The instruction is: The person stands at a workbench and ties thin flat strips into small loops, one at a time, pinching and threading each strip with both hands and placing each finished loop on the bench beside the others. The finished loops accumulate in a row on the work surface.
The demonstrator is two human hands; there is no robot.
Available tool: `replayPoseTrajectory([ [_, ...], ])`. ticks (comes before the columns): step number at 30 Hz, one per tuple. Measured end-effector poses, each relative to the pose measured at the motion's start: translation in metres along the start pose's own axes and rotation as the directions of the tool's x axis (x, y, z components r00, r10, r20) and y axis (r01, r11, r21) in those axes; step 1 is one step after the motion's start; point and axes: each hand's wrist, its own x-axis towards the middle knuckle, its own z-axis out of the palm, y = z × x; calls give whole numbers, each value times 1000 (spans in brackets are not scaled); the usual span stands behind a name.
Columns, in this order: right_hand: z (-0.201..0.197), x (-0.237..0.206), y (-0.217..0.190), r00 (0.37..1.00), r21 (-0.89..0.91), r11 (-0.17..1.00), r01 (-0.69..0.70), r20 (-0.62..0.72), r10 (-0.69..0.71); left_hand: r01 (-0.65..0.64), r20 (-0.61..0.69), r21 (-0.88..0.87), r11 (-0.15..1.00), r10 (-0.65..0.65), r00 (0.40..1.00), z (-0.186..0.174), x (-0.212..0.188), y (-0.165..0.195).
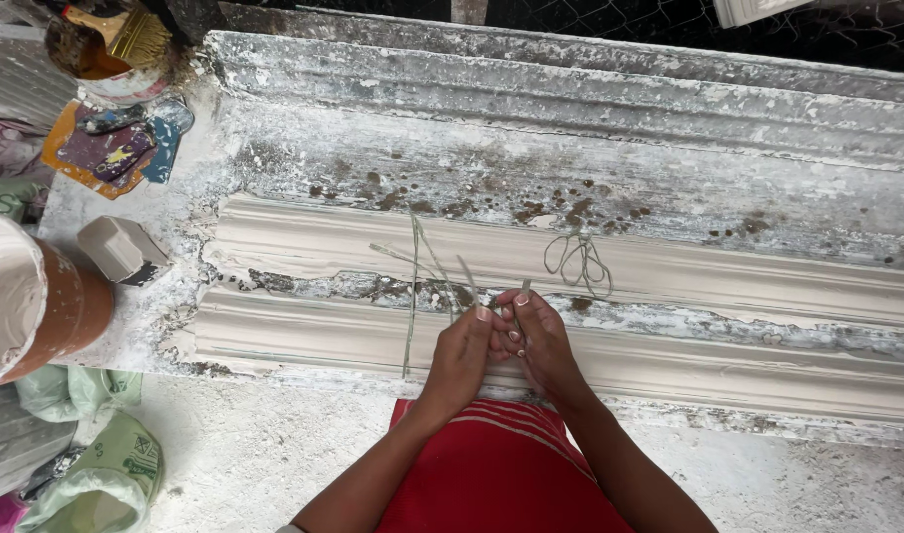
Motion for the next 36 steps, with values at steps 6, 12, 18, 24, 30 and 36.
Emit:
replayPoseTrajectory([
  [6,-7,2,-8,997,0,1000,27,75,-27,130,120,387,913,-189,975,-5,-6,23],
  [12,-4,-1,-11,998,-138,988,-67,-5,67,251,106,393,885,-315,943,-3,-2,24],
  [18,-11,-1,-6,998,-127,992,-9,53,16,242,114,406,881,-311,943,-2,-3,26],
  [24,-33,-3,-11,998,-339,939,-51,10,58,68,154,457,887,-154,976,11,-4,32],
  [30,-60,-3,-12,992,-749,652,117,114,-47,-249,94,784,568,288,953,14,-3,39],
  [36,-76,-20,-32,955,-929,366,47,149,255,-588,533,772,242,258,806,8,0,31],
])
